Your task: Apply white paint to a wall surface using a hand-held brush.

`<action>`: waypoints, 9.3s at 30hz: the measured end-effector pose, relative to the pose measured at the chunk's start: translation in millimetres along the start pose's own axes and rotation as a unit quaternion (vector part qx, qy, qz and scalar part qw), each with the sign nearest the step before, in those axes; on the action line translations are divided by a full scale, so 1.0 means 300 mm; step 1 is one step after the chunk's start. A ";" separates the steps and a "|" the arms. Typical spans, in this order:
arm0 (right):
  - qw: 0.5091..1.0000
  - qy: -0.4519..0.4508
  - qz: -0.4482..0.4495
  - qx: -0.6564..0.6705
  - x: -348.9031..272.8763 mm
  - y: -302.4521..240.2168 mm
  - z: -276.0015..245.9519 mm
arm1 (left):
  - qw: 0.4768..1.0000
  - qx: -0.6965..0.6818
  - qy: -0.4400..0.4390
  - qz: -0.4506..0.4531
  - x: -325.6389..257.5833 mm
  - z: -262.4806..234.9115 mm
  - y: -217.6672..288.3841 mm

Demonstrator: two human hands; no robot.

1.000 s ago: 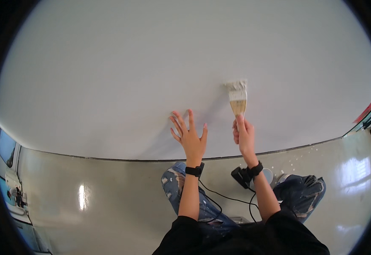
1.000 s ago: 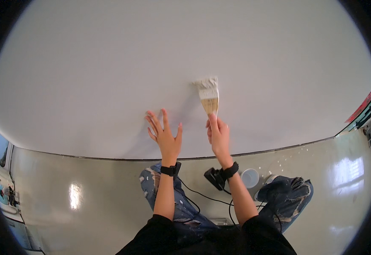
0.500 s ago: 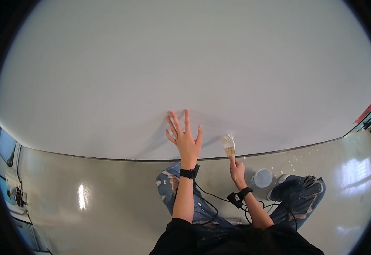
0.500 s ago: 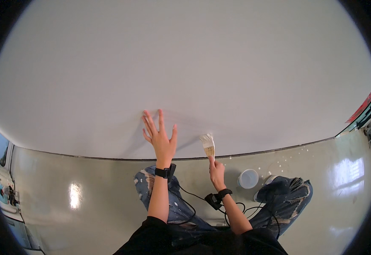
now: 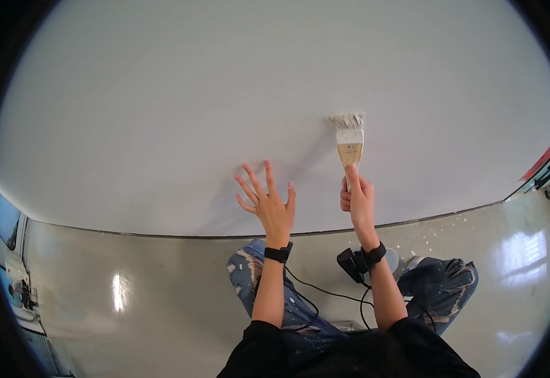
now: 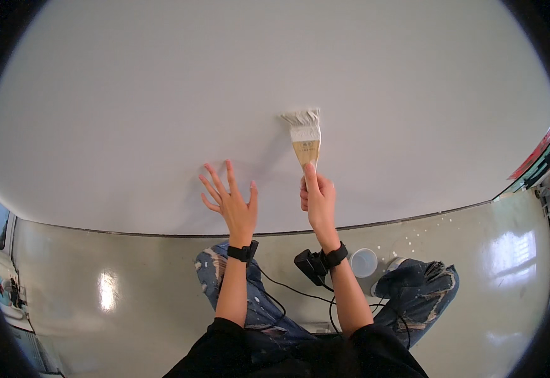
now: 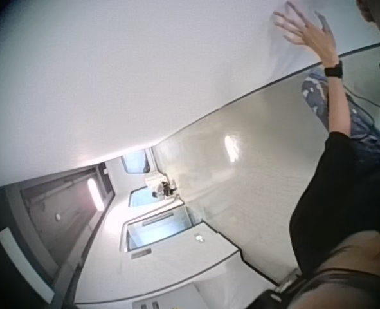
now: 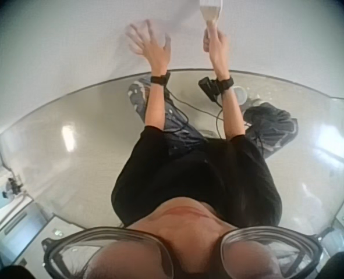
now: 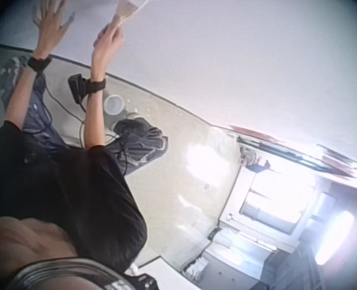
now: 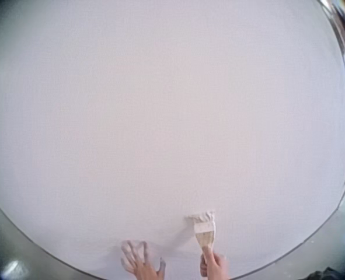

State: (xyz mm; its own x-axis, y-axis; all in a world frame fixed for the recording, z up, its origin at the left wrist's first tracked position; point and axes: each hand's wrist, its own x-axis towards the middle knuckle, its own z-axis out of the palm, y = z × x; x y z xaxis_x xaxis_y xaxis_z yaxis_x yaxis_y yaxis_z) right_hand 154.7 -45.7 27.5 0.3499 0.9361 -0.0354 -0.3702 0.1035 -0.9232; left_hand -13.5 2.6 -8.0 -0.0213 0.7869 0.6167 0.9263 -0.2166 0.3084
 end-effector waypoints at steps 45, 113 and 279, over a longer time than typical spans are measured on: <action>0.989 0.030 -0.033 -0.140 -0.020 0.225 -0.054 | 1.000 -0.023 0.001 0.017 0.000 0.019 -0.027; 0.996 -0.076 0.003 0.046 0.026 0.244 0.070 | 0.993 -0.074 0.030 -0.082 0.034 -0.020 -0.068; 0.935 -0.087 0.327 0.104 -0.222 0.581 -0.348 | 0.989 -0.092 0.012 -0.115 0.035 0.011 -0.090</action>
State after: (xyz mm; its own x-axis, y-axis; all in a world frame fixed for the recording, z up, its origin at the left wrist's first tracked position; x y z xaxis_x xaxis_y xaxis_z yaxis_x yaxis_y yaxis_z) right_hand 156.7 -125.2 -171.1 -0.1493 0.8605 -0.4870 -0.6221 -0.4646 -0.6302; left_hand -37.4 18.7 -12.2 -0.2356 0.8136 0.5315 0.8116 -0.1362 0.5682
